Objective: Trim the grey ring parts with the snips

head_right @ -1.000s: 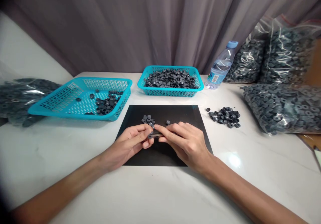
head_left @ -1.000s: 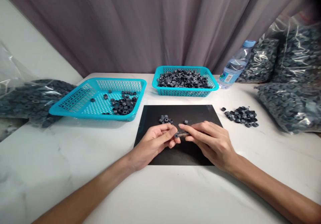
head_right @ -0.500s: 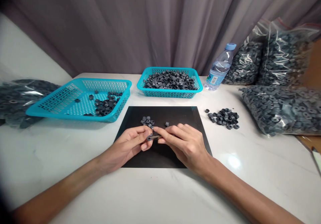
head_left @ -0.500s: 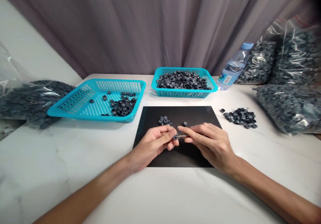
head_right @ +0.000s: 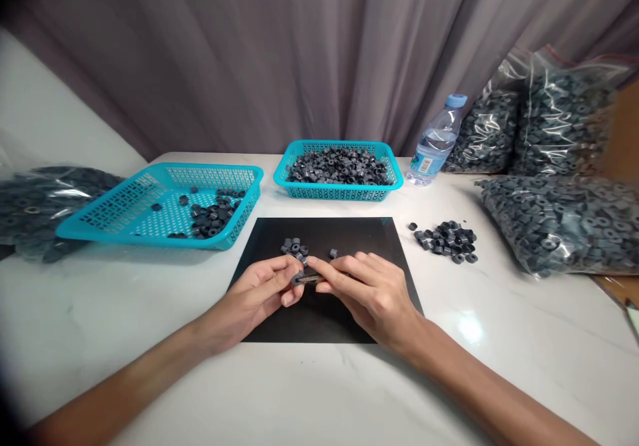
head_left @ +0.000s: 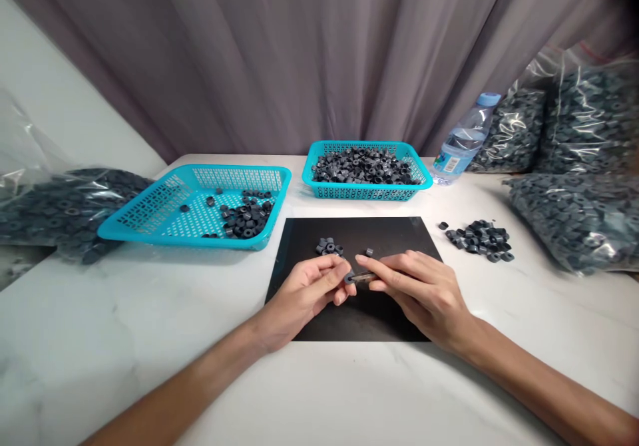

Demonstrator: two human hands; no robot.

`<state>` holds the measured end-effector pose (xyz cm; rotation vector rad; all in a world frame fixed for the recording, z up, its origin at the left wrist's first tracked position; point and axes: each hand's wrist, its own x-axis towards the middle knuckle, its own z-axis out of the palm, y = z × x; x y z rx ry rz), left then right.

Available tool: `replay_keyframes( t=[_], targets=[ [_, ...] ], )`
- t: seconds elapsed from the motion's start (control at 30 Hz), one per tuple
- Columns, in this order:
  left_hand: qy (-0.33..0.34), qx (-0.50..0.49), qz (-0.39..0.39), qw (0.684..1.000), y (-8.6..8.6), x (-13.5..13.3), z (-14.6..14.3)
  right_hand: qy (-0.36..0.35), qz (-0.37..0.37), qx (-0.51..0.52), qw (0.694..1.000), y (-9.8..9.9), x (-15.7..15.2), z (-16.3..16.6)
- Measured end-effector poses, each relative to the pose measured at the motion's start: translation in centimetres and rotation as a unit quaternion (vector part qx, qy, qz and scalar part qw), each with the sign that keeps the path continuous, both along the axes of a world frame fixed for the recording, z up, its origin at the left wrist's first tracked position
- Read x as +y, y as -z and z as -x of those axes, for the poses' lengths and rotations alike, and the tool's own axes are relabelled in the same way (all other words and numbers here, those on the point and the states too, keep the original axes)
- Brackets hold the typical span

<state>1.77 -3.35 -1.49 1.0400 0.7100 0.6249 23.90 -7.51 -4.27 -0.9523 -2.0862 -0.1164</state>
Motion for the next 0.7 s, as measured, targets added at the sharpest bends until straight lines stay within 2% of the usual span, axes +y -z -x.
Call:
replay_keyframes(
  t=[0.27,0.7],
  targets=[
    [0.003,0.014,-0.002,1.0,-0.1,-0.06,0.05,0.026,-0.028,-0.021,0.999,0.33,-0.11,-0.04],
    [0.022,0.022,-0.013,0.999,0.03,0.05,0.05,0.025,-0.039,-0.034,0.998,-0.11,-0.18,0.06]
  ],
)
